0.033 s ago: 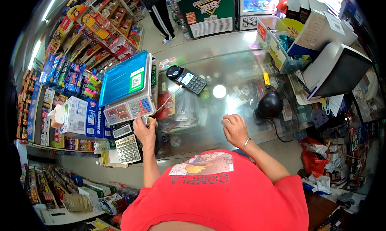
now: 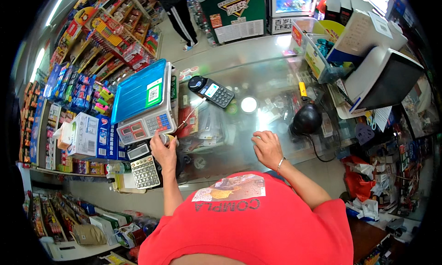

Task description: The person cleans a calculator with a cloth, scans snack packages and a drink bottle for a customer, retrieves a cigarette pack from a shelf, and places the items into a plastic bag.

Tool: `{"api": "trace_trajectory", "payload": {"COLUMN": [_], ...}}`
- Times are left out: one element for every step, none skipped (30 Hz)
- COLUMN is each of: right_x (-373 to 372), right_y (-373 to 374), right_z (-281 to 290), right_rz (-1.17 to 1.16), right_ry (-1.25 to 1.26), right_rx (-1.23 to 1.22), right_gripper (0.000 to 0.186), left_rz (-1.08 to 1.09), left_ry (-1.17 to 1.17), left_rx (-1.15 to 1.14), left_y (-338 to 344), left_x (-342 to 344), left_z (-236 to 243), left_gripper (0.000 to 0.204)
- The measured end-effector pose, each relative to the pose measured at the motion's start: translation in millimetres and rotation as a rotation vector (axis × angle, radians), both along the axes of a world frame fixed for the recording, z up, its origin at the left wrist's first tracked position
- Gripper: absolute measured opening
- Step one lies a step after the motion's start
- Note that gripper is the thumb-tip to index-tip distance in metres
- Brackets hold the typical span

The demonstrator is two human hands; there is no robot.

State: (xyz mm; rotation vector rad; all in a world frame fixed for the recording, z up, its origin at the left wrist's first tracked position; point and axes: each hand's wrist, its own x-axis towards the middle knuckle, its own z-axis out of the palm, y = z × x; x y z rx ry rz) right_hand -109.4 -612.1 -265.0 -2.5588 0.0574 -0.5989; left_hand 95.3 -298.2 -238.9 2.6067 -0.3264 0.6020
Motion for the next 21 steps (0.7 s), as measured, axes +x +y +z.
{"api": "trace_trajectory", "payload": {"right_x": [0, 0, 0, -1, -1, 1, 1, 0, -1, -1, -2, -3, -2, -1, -1, -2, -3, -5, -7, -6, -3], "right_y": [0, -1, -1, -2, 0, 0, -4, -7, -6, -6, -7, -6, -6, -6, -5, -4, -6, -4, -1, -2, 0], "right_z": [1, 0, 0, 1, -3, -9, -14, -16, -17, -20, -20, -20, -20, -20, -17, -17, -16, -13, -8, -5, -7], "right_rz": [0.005, 0.01, 0.008, -0.015, -0.004, -0.004, -0.004, -0.008, -0.006, -0.006, 0.0, 0.001, 0.005, 0.005, 0.012, 0.019, 0.026, -0.003, -0.032, -0.06, -0.035], "right_ry": [-0.008, -0.015, -0.023, -0.027, -0.039, -0.049, -0.062, -0.068, -0.079, -0.076, -0.076, -0.08, -0.086, -0.078, -0.055, -0.035, -0.014, -0.008, -0.001, 0.006, 0.045], "right_rx": [-0.002, -0.005, -0.003, -0.013, -0.015, -0.027, -0.043, -0.041, -0.04, -0.043, -0.046, -0.054, -0.062, -0.087, -0.078, -0.092, -0.106, -0.118, -0.13, -0.141, -0.15], "right_gripper": [0.024, 0.024, 0.025, 0.024, 0.024, 0.023, 0.023, 0.023, 0.024, 0.025, 0.027, 0.028, 0.029, 0.029, 0.028, 0.032, 0.036, 0.041, 0.045, 0.05, 0.055], "left_rz": [0.01, 0.006, -0.016, -0.061, -0.109, -0.154, -0.2, -0.294, -0.389, -0.454, -0.515, -0.571, -0.624, -0.662, -0.676, -0.692, -0.708, -0.705, -0.701, -0.695, -0.664], "left_ry": [-0.016, -0.093, -0.149, -0.185, -0.22, -0.215, -0.213, -0.21, -0.197, -0.14, -0.086, -0.038, 0.006, 0.047, 0.085, 0.107, 0.13, 0.146, 0.162, 0.177, 0.206], "left_rx": [0.006, 0.019, 0.004, -0.044, -0.094, -0.119, -0.147, -0.164, -0.154, -0.159, -0.16, -0.153, -0.144, -0.178, -0.192, -0.177, -0.16, -0.111, -0.061, -0.011, 0.096], "left_y": [-1, -2, -6, -12, -17, -24, -31, -43, -50, -59, -69, -75, -81, -87, -91, -92, -95, -96, -97, -100, -99], "left_x": [-2, -4, -9, -15, -22, -30, -39, -49, -55, -63, -73, -81, -87, -92, -97, -99, -101, -101, -102, -102, -101], "left_z": [2, 2, 10, 19, 28, 36, 44, 51, 47, 41, 34, 27, 19, 11, 4, -4, -11, -16, -19, -23, -28], "left_gripper": [0.083, 0.087, 0.086, 0.082, 0.078, 0.073, 0.069, 0.066, 0.063, 0.06, 0.058, 0.056, 0.054, 0.052, 0.051, 0.054, 0.056, 0.06, 0.063, 0.067, 0.071]}}
